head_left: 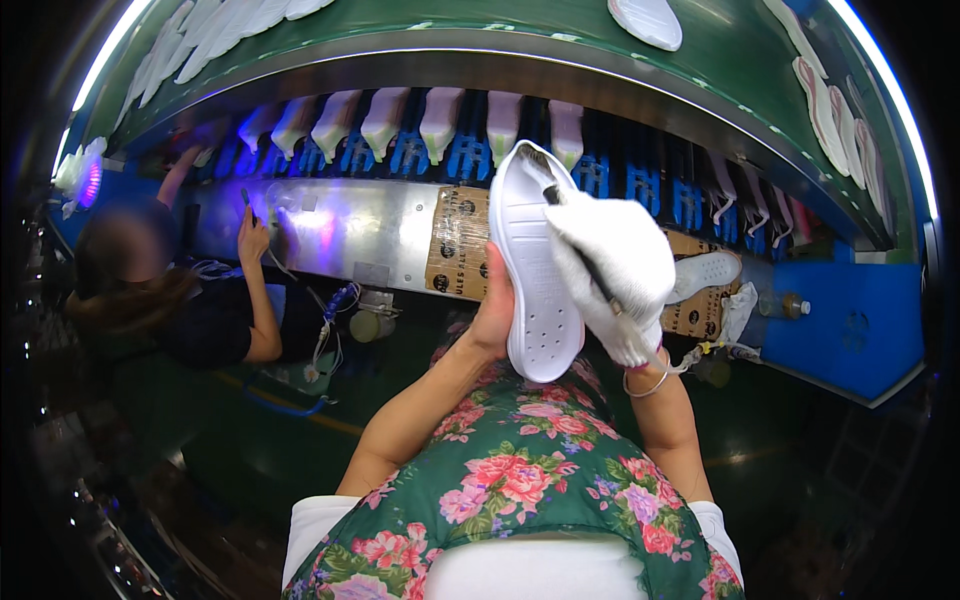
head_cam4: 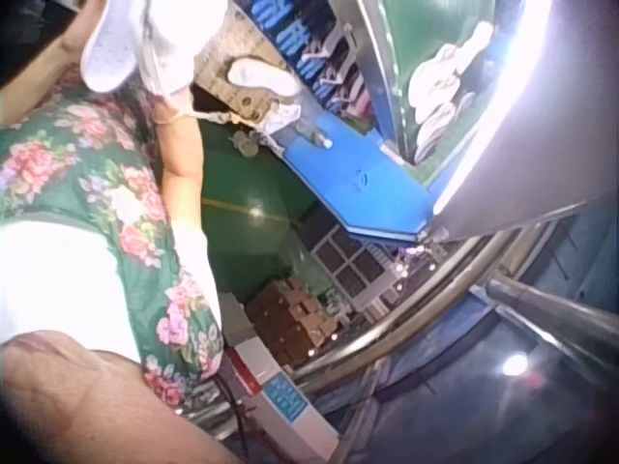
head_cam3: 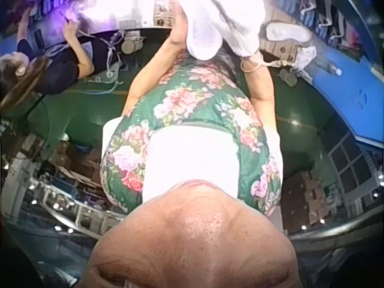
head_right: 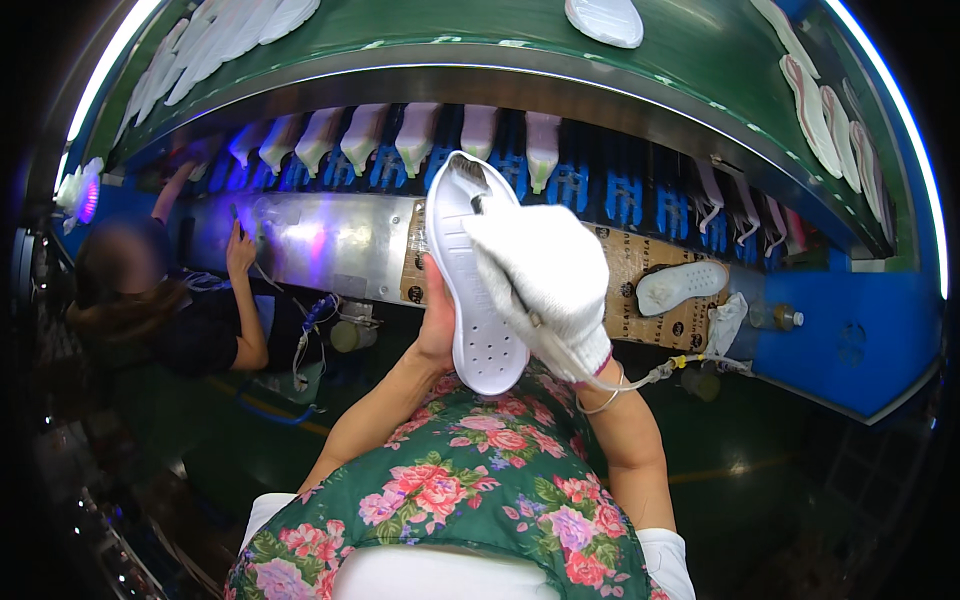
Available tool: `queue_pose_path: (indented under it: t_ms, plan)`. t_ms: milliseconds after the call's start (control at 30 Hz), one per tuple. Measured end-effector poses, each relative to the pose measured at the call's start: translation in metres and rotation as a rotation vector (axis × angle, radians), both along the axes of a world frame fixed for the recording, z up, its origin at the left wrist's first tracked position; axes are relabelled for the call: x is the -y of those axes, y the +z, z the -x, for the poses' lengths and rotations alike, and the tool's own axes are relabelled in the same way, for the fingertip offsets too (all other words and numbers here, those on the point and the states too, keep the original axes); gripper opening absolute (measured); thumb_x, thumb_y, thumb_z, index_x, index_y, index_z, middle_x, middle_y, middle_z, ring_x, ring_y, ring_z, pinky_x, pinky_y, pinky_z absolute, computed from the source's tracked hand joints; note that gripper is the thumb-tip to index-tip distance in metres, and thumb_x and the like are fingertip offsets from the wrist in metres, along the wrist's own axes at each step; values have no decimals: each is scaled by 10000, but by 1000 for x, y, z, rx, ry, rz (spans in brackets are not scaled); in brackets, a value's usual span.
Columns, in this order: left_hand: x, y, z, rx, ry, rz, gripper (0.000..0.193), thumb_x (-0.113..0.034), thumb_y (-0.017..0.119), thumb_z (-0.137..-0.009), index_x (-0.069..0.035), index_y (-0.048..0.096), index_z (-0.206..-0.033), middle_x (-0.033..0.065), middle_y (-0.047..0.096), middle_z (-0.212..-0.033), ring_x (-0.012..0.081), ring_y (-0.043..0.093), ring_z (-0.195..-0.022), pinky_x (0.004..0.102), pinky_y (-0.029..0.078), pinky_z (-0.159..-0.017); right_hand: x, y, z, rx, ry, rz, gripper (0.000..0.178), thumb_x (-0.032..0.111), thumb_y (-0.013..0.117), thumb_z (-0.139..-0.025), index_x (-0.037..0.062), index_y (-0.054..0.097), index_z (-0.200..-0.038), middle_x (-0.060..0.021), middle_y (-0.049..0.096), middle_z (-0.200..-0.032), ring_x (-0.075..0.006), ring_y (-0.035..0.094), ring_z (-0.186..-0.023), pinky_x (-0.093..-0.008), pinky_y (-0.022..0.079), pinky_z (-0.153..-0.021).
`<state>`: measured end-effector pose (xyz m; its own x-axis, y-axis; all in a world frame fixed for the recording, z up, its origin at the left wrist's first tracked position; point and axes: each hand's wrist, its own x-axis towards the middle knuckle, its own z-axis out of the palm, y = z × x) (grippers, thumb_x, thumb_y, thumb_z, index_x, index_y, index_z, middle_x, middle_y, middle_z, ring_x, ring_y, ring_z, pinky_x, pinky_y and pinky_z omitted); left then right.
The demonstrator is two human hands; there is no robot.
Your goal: The person repeatedly takes shoe soles from an upper conveyor belt, applies adhesive to their surfaces using a brush applicator, and places them onto the conveyor belt.
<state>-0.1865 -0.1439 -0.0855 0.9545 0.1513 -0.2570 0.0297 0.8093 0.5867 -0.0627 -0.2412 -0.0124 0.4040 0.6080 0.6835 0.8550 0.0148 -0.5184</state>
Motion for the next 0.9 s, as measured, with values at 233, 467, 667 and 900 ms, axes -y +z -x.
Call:
queue_pose_path:
  t_ms: [233,467,667,900]
  plan:
    - [-18,-22,11,119,9,95,1002,-836,113,-914,-83,334,-1538,152,561,-1396,293,636,-1168,447,550,-967,7,-3,15,-418,207,-80,257,-6,785,-761,72,778,-1005,-100,759,-986,-242,727,-850,-342,571,-774]
    - [-34,-11,12,-48,21,-100,1013,-852,162,-904,-89,300,-1557,160,488,-1482,294,498,-1363,457,427,-1138,0,-8,21,-134,257,31,332,44,766,-776,124,756,-1098,-93,743,-1045,-284,707,-870,-383,562,-787]
    - [-45,-14,9,160,23,136,1071,-898,183,-856,-84,336,-1536,155,545,-1413,290,574,-1273,459,495,-1064,4,-11,16,-296,170,-29,282,52,769,-777,89,756,-1056,-105,750,-1010,-283,712,-877,-367,563,-790]
    - [-57,-29,12,121,151,168,1090,-908,237,-849,-45,348,-1506,196,651,-1198,316,705,-987,469,599,-857,7,-11,23,-404,376,18,295,-13,790,-749,72,760,-1030,-109,758,-1013,-257,722,-888,-349,561,-777]
